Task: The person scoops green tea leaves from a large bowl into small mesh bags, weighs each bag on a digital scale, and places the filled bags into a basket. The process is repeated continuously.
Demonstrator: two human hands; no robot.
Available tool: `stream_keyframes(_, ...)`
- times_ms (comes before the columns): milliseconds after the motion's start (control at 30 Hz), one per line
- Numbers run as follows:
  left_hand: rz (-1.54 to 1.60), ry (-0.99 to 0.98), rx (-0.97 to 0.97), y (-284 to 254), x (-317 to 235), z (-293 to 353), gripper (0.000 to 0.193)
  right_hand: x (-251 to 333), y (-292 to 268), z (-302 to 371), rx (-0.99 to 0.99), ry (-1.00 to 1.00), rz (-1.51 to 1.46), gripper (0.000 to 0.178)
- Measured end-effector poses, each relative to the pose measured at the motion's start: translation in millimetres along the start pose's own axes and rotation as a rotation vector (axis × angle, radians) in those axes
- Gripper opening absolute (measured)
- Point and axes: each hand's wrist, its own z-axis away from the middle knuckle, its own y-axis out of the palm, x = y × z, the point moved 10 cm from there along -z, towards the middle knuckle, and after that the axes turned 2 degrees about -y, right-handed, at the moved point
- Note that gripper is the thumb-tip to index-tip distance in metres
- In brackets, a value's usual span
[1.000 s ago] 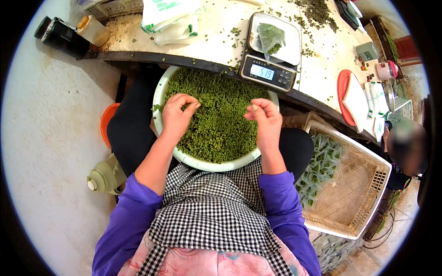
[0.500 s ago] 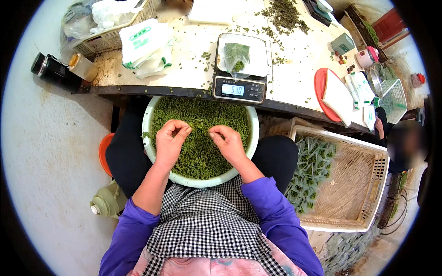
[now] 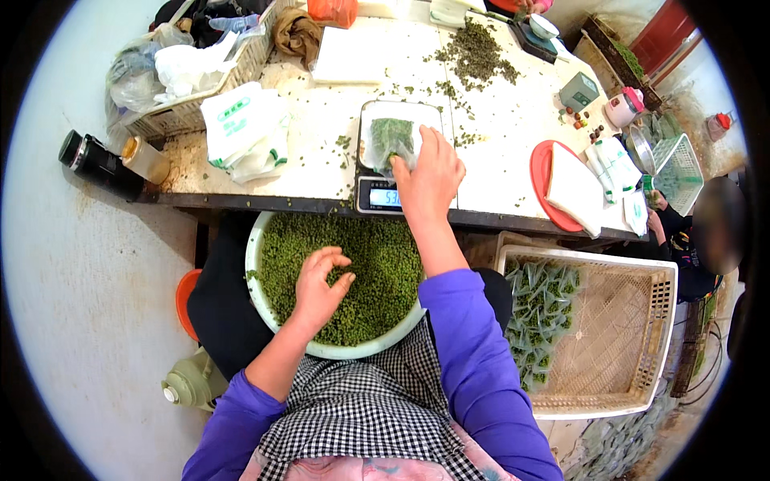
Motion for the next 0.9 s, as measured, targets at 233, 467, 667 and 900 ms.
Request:
stream_keyframes(233,0.151,-0.004,0.015,7,4,3,0.022,-20,53,-26,-0.025,0.01,0.098,0.023)
stream_keyframes(467,-0.026,0.272,-0.396,-68,-55,14,0.054,12,-9,-9,0.265,0.005,-0.056,0.014)
stream_keyframes(667,-0.173,0.225,-0.115,-33,-35,37,0.079,90,-21,110,0.853,-0.192,-0.216,0.015)
stream_keyframes(900,-0.091,0.2,0.015,-10,-7,55,0.063,119,-95,131,0.788,-0.553,-0.269,0.024)
